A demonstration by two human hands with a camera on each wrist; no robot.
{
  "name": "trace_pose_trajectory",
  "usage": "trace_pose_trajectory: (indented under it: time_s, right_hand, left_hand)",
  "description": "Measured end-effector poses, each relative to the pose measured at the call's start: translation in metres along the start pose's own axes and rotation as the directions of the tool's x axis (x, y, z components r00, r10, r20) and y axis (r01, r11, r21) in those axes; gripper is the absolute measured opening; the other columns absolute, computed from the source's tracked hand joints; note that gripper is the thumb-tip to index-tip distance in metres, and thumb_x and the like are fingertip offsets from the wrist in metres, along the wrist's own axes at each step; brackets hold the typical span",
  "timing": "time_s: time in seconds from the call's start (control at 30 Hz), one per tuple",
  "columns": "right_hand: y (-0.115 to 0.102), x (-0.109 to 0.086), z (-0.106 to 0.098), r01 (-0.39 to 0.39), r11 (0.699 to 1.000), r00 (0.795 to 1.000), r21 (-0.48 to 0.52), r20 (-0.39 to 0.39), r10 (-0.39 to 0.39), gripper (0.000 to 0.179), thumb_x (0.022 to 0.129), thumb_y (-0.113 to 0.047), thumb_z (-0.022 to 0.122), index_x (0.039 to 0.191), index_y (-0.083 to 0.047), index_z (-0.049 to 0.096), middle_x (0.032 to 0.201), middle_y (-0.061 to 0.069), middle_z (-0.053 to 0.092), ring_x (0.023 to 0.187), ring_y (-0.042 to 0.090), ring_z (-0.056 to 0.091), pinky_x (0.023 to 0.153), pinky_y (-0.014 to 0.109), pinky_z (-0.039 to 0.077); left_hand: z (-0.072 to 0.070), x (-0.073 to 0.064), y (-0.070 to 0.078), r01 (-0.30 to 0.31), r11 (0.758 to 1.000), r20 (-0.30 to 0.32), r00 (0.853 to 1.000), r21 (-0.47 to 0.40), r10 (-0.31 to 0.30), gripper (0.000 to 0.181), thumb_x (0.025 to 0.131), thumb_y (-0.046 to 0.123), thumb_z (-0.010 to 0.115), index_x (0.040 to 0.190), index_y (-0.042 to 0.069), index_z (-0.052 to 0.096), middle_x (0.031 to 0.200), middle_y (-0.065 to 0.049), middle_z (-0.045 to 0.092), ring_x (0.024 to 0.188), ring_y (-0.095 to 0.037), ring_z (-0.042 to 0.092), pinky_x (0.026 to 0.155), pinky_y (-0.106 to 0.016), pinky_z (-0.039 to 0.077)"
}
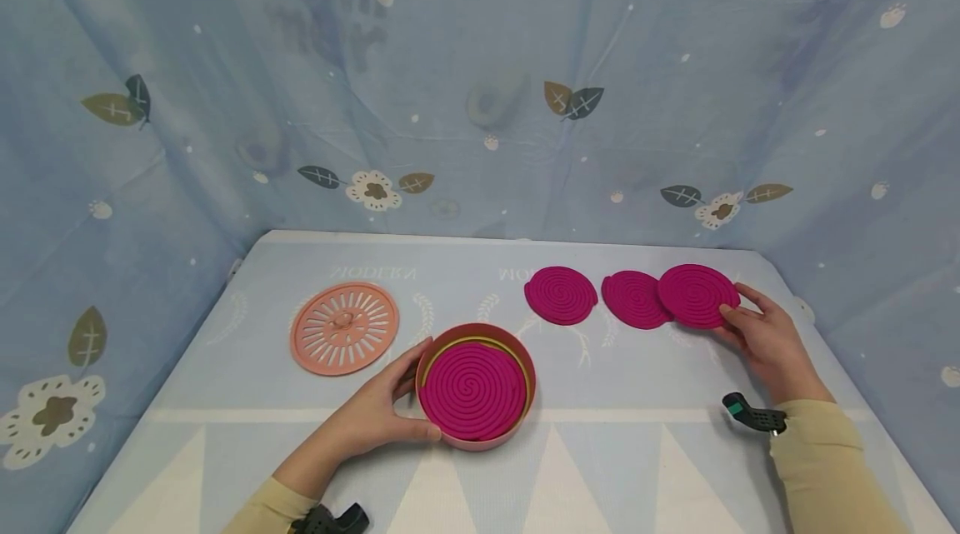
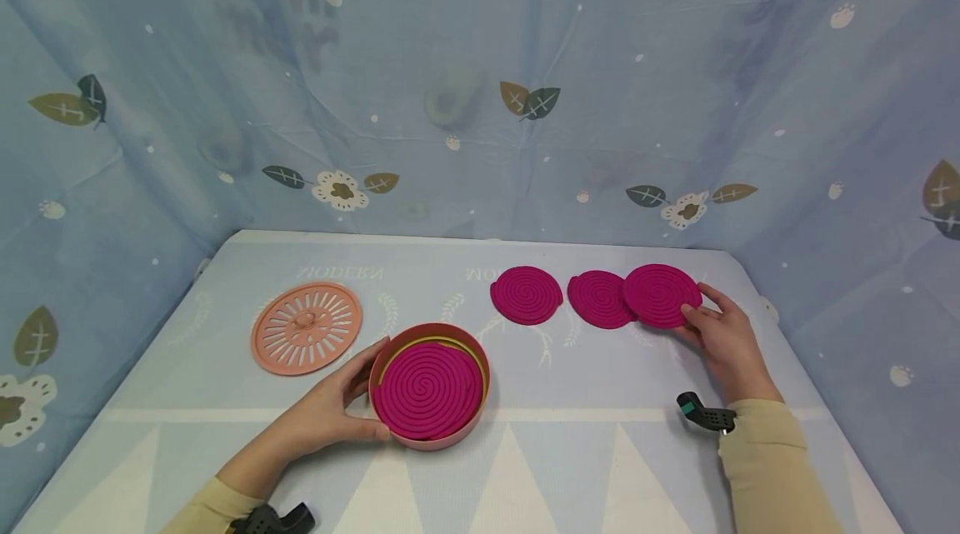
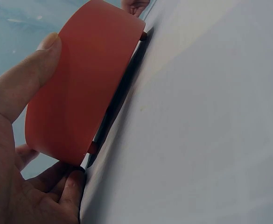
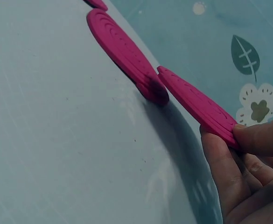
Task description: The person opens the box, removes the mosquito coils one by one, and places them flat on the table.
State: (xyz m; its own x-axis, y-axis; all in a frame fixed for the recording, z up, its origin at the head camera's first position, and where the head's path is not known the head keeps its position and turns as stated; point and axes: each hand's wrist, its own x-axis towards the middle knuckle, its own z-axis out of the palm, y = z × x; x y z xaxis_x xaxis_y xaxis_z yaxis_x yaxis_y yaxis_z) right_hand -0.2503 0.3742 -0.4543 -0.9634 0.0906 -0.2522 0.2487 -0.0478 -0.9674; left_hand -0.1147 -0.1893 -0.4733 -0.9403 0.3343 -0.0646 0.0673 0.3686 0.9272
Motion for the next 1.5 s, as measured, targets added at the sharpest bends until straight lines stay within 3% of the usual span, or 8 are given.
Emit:
trace_pose_trajectory:
  time_s: [0.33,0.57,0.67,0.87,1.03,1.23,1.33,1.5]
  right_hand:
    - [0.003,0.005,-0.012,-0.047,0.999,0.995,-0.028,-0.088,0.045,0.09,0.094,-0.024,0.07,0.161,-0.022,0.011,0.109,-0.002,0.052,0.082,0.006,0.067,0.076,0.025,0.06]
    - [0.011,0.008,-0.019,-0.08,0.996,0.988,-0.044,-0.134,0.073,0.094,0.093,-0.028,0.071,0.161,-0.024,0.007,0.135,0.017,0.036,0.082,0.0,0.064,0.075,0.024,0.06]
    - [0.014,0.008,-0.022,-0.087,0.995,0.99,-0.05,-0.113,0.081,0.097,0.092,-0.029,0.071,0.161,-0.018,0.003,0.13,0.017,0.039,0.082,0.001,0.065,0.076,0.024,0.06]
    - [0.014,0.005,-0.028,-0.086,0.995,0.995,-0.04,-0.055,0.084,0.1,0.092,-0.029,0.072,0.16,-0.01,0.001,0.108,-0.001,0.051,0.084,0.004,0.066,0.078,0.025,0.06]
    - [0.01,0.001,-0.031,-0.097,0.995,0.995,-0.03,-0.023,0.097,0.097,0.093,-0.03,0.07,0.159,-0.009,0.002,0.112,-0.001,0.048,0.088,0.002,0.065,0.082,0.026,0.059]
    - [0.005,-0.002,-0.037,-0.119,0.991,0.992,-0.055,0.026,0.121,0.098,0.094,-0.034,0.069,0.159,-0.009,0.0,0.131,0.007,0.039,0.091,0.0,0.063,0.085,0.028,0.058]
    - [0.003,-0.003,-0.041,-0.115,0.993,0.991,-0.03,0.069,0.117,0.098,0.095,-0.031,0.068,0.158,-0.008,-0.003,0.128,0.003,0.042,0.093,0.001,0.064,0.087,0.03,0.058]
    - [-0.002,-0.007,-0.048,-0.094,0.994,0.985,0.056,0.148,0.085,0.095,0.098,-0.022,0.063,0.156,-0.004,-0.01,0.109,-0.016,0.061,0.094,0.005,0.067,0.085,0.031,0.059]
  left_hand:
    - [0.0,0.0,0.001,0.006,1.0,-0.004,1.0,0.009,-0.006,0.122,0.06,0.044,0.095,0.158,0.026,0.025,0.155,0.012,0.031,0.138,-0.008,0.037,0.111,-0.023,0.036]
    - [0.0,0.0,-0.001,-0.002,1.0,0.002,1.0,-0.002,0.002,0.121,0.061,0.043,0.095,0.158,0.024,0.024,0.156,0.012,0.03,0.138,-0.008,0.037,0.111,-0.022,0.036]
    - [0.0,0.0,-0.002,-0.007,1.0,0.0,1.0,0.008,0.007,0.122,0.061,0.043,0.095,0.158,0.024,0.024,0.156,0.012,0.031,0.137,-0.008,0.039,0.112,-0.023,0.036]
    - [0.001,0.0,-0.001,0.005,0.999,-0.007,1.0,0.033,-0.005,0.122,0.06,0.045,0.095,0.158,0.026,0.025,0.155,0.012,0.032,0.135,-0.008,0.042,0.112,-0.025,0.036]
    - [0.001,0.0,0.0,0.019,0.999,-0.002,1.0,0.028,-0.018,0.122,0.06,0.045,0.094,0.158,0.026,0.024,0.155,0.012,0.031,0.134,-0.008,0.043,0.113,-0.026,0.035]
    - [0.0,-0.001,0.0,0.014,1.0,-0.001,1.0,0.024,-0.014,0.122,0.06,0.044,0.095,0.158,0.026,0.024,0.155,0.012,0.031,0.133,-0.007,0.044,0.113,-0.027,0.035]
    - [0.0,-0.001,0.0,0.015,1.0,0.0,1.0,0.023,-0.015,0.122,0.061,0.044,0.094,0.158,0.026,0.024,0.155,0.012,0.031,0.133,-0.007,0.044,0.113,-0.027,0.036]
    - [0.0,0.0,0.001,0.012,1.0,0.0,1.0,0.027,-0.012,0.121,0.061,0.045,0.094,0.158,0.026,0.024,0.156,0.011,0.031,0.134,-0.008,0.044,0.113,-0.028,0.036]
